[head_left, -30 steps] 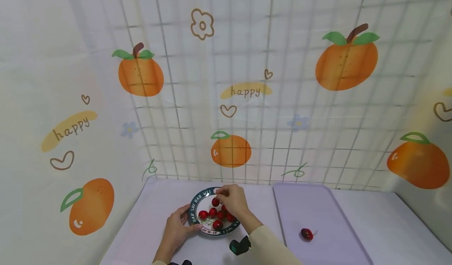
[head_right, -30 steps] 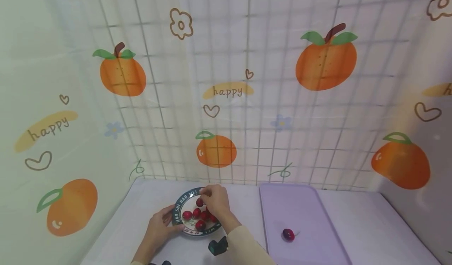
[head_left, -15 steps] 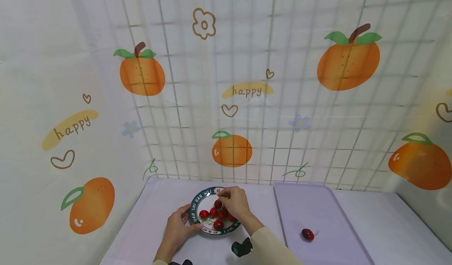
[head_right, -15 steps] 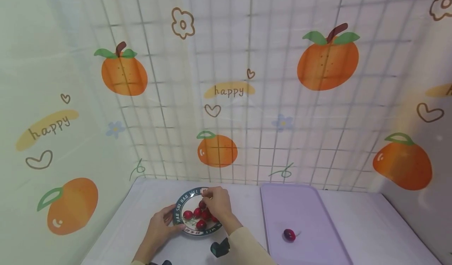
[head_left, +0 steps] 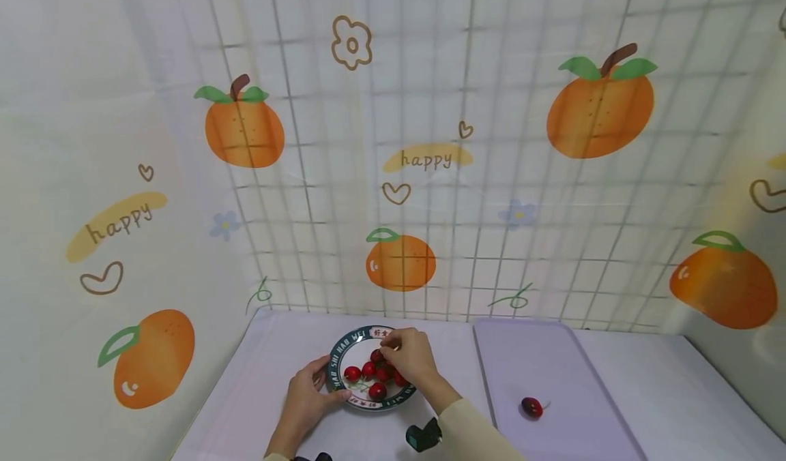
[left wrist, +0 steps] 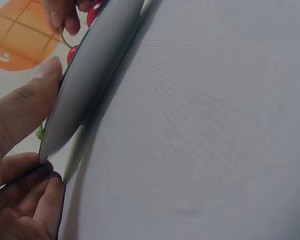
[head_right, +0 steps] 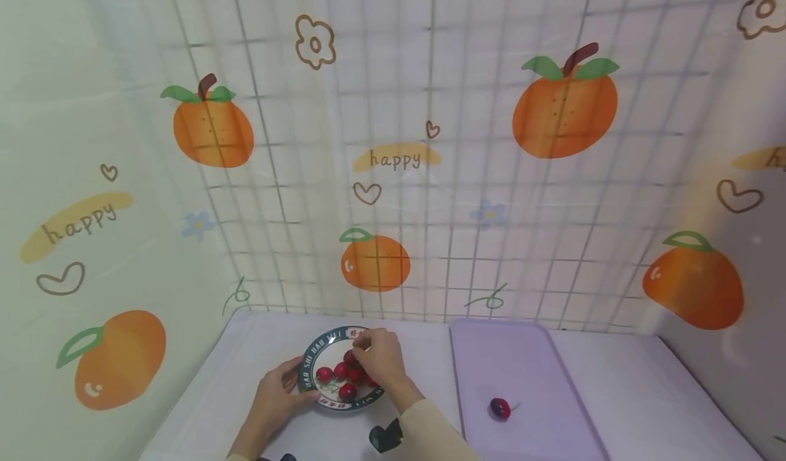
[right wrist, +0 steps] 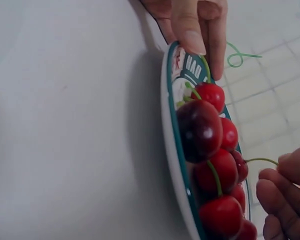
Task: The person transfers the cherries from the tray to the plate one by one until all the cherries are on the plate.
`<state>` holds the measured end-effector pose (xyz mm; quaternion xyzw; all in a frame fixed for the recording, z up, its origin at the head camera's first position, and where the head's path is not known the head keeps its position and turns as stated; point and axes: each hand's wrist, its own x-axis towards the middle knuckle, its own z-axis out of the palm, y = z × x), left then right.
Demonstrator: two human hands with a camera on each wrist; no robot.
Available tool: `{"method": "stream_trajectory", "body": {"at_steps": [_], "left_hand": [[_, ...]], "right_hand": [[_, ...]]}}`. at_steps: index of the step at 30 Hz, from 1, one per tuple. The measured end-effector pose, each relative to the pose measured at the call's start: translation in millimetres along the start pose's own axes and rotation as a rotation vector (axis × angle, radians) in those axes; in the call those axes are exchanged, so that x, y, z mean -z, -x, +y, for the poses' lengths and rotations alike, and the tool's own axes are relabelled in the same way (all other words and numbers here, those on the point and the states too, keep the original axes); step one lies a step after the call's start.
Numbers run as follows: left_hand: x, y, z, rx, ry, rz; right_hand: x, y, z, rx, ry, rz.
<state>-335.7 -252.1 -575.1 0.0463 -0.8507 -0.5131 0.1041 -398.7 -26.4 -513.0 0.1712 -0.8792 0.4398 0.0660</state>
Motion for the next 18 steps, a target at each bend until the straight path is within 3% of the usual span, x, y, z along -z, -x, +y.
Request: {"method": "stream_trajectory", "body": {"at_steps": [10, 18], "left_hand": [[-2.0, 1.4, 0.5, -0.004, -0.005, -0.001], [-4.0, 1.4, -0.4, 0.010, -0.018, 0.007]], "right_hand": [[29.0, 4.0, 16.0, 0.042, 0.016, 0.084], [65.1, 12.2, 35.8, 0.009, 0.000, 0.136]]}}
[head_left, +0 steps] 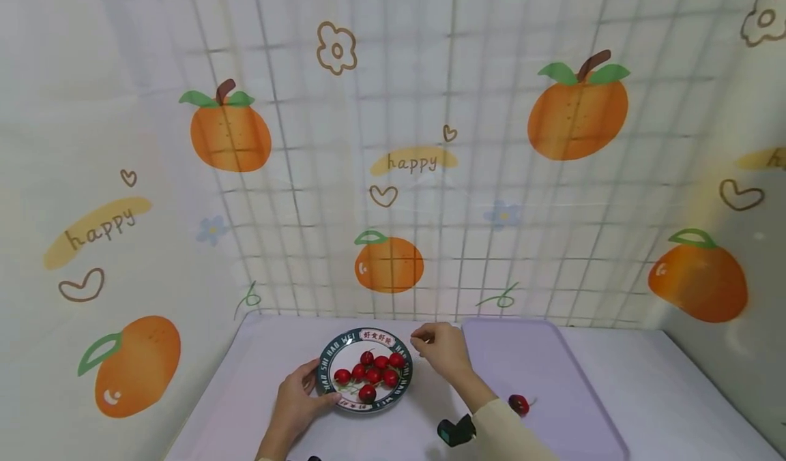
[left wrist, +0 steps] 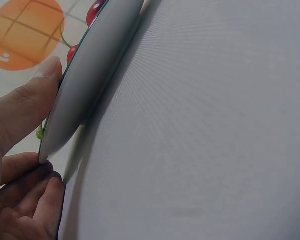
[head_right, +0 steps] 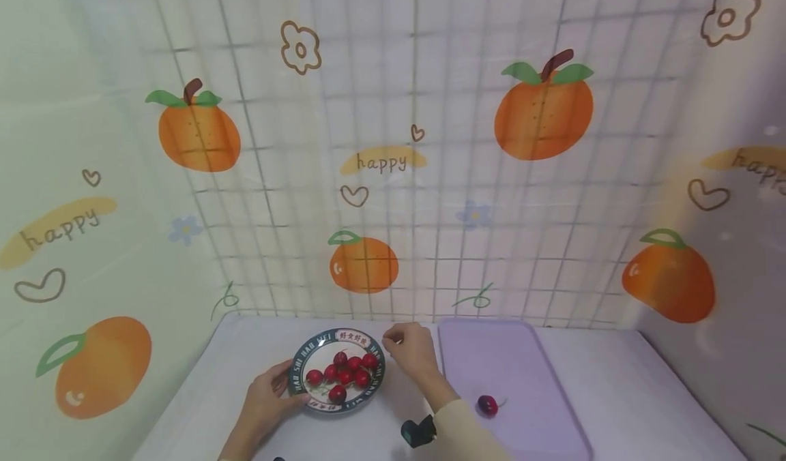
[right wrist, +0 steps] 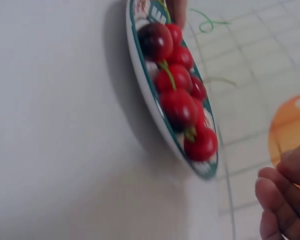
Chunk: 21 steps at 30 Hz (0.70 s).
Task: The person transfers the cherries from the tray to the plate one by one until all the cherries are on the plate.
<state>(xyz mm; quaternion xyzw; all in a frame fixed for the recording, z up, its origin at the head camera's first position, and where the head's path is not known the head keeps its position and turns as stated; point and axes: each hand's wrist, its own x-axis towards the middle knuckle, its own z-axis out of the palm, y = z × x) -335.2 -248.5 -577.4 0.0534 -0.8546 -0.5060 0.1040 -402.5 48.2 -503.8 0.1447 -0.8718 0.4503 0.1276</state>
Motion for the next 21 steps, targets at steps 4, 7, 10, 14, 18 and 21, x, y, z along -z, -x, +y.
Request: {"method": "stream_trajectory", "body": {"at_steps": [4, 7, 10, 14, 18, 21], "left_hand": [[-0.4, 1.1, 0.5, 0.010, -0.001, 0.001], [-1.5, 1.8, 1.0, 0.012, 0.004, -0.005], [-2.4, 2.9, 1.6, 0.017, 0.000, -0.008], [-1.7, 4.6, 4.2, 0.024, -0.006, -0.005], [0.9, 5.8, 7.2, 0.019, -0.017, -0.003], [3.1, 6.1, 8.1, 0.006, -0.019, -0.002]], "right_hand": [[20.4, 5.2, 9.8, -0.016, 0.016, 0.014], [36.8, 10.1, 18.2, -0.033, 0.033, 0.029], [53.1, 15.7, 27.5, -0.050, 0.041, 0.040], [73.2, 21.6, 39.5, -0.059, 0.045, 0.054], [91.6, 25.9, 50.1, -0.062, 0.074, 0.063], [104.4, 29.4, 57.0, -0.065, 0.096, 0.067]]}}
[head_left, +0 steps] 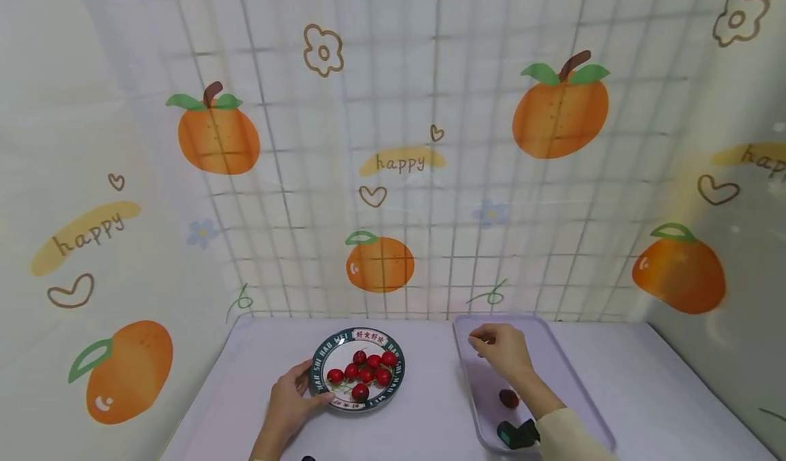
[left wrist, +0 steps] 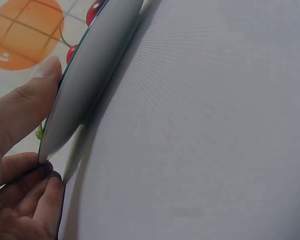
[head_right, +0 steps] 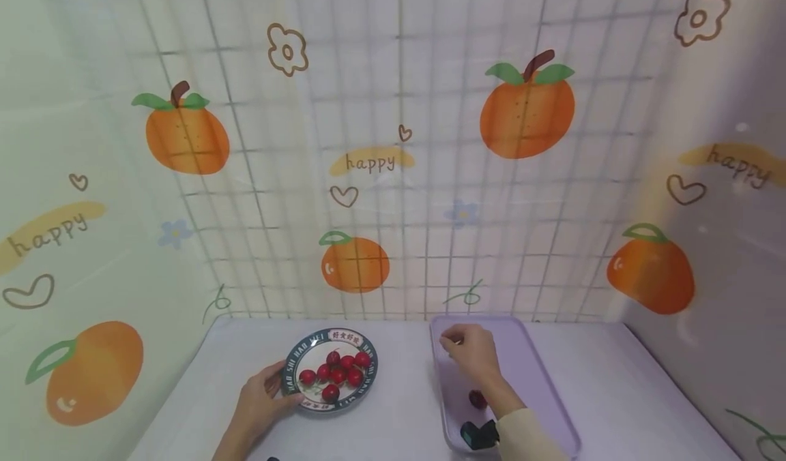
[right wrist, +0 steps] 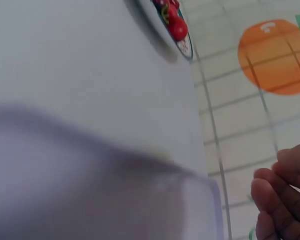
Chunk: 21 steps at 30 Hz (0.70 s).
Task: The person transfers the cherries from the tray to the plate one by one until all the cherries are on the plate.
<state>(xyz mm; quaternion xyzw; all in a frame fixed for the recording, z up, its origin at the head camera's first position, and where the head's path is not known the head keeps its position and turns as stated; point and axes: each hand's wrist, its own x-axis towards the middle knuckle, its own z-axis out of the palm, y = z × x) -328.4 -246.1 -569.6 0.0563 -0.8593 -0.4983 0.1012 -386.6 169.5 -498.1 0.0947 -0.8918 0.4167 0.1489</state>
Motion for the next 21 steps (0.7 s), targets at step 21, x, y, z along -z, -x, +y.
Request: {"method": "stream_trajectory", "body": {"at_steps": [21], "left_hand": [[-0.3, 1.6, -2.0, -0.014, -0.002, -0.007]], "right_hand": [[53.0, 33.2, 55.2, -0.057, 0.127, -0.050]]}}
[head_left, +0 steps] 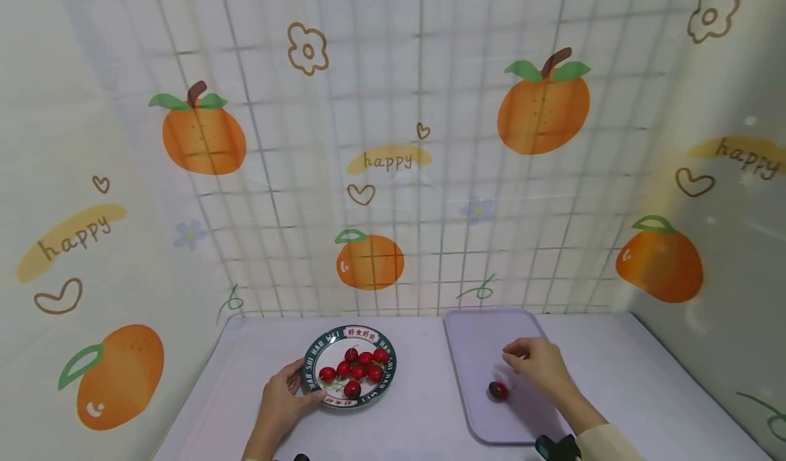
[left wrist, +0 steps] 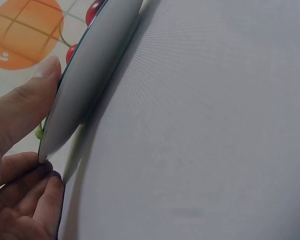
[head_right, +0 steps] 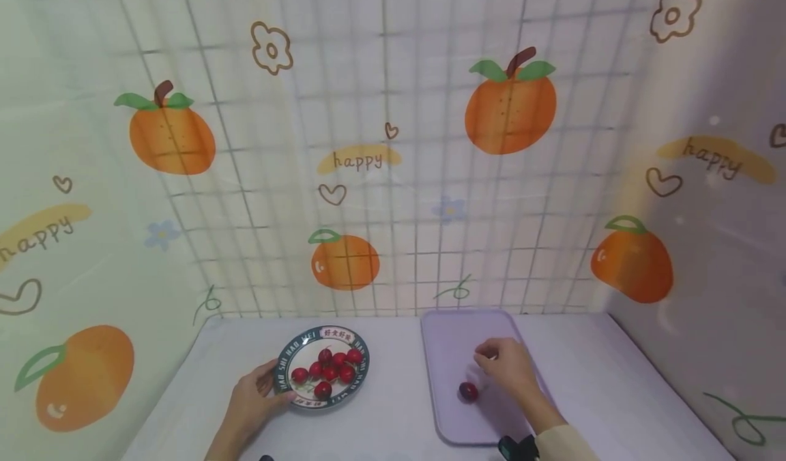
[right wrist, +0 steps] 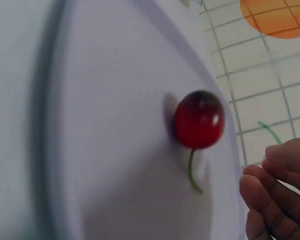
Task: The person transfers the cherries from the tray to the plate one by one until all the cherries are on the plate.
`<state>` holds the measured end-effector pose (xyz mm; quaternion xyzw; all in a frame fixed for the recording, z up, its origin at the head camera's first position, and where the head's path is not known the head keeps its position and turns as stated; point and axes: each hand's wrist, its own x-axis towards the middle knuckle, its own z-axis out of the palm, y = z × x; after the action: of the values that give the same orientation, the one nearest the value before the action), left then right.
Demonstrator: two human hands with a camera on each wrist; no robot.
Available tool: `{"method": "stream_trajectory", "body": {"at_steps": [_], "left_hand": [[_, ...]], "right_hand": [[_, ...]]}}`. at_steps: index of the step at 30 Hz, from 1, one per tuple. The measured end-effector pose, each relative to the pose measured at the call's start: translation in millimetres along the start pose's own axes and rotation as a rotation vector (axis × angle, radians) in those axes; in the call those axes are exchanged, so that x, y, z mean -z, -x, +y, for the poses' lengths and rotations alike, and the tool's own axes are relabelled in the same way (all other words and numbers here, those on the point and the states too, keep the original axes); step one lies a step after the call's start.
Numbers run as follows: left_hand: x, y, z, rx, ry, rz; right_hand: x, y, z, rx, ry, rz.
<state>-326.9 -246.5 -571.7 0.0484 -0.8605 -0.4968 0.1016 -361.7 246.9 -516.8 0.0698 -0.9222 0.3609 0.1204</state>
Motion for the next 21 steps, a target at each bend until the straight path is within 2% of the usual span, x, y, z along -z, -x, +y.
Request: {"method": "stream_trajectory", "body": {"at_steps": [6, 15, 21], "left_hand": [[0.7, 2.2, 2.7, 0.005, -0.006, -0.003], [2.7, 3.6, 4.2, 0.026, -0.014, -0.007], [1.8, 3.5, 4.2, 0.020, -0.004, -0.008]], "right_hand": [[4.9, 10.2, 11.6, -0.004, 0.026, -0.028], [7.3, 21.6, 16.2, 0.028, -0.042, -0.124], [5.0, 26.1, 24.2, 0.046, -0.073, -0.143]]}}
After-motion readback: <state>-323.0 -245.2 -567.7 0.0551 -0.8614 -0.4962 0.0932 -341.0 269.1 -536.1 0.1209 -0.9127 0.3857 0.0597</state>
